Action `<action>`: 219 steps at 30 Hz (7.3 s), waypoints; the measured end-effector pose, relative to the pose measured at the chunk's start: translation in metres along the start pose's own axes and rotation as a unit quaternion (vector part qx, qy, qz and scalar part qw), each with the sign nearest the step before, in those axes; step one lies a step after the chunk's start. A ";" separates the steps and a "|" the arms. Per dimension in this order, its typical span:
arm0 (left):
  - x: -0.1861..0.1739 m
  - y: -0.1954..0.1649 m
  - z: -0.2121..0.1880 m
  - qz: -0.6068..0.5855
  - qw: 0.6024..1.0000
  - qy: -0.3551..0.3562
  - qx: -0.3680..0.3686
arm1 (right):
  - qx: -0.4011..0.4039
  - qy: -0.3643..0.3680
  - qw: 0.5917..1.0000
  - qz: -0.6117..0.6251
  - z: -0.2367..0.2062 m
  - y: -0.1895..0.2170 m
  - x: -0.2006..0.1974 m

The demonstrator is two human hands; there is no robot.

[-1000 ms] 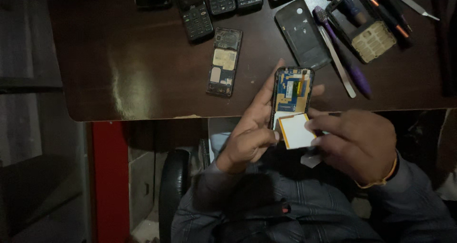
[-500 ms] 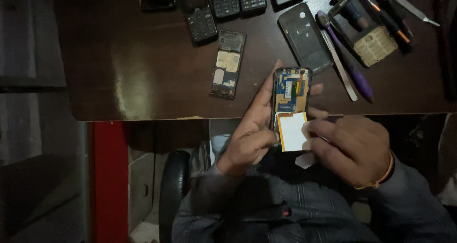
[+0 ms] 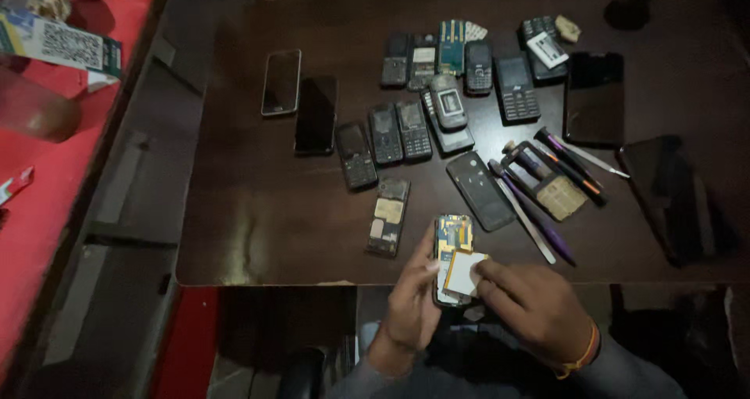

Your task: The person works at a table covered with old mobile phones, picks up a phone, removes its back cover and battery, then uses a pry tool to lift and separate the motherboard from the housing, holding the board and battery on the table while prying at its edges.

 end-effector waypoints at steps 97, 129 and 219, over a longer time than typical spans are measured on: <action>0.051 -0.013 0.002 0.838 0.459 -0.106 0.276 | 0.236 0.043 0.970 -0.046 0.002 -0.030 0.008; 0.057 -0.026 -0.024 0.838 0.480 -0.117 0.229 | 0.289 -0.081 0.954 0.019 -0.013 -0.034 0.002; 0.059 -0.024 -0.012 0.834 0.519 -0.060 0.179 | 0.217 0.087 0.970 0.063 0.023 -0.014 0.011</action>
Point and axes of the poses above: each hand's wrist, its own z-axis towards the middle knuckle, its own x-axis out of the palm, y = z × x, the point moved 1 cm from there along z, towards the middle knuckle, and after that the axes turned 8 degrees about -z, right-handed, at the moved point
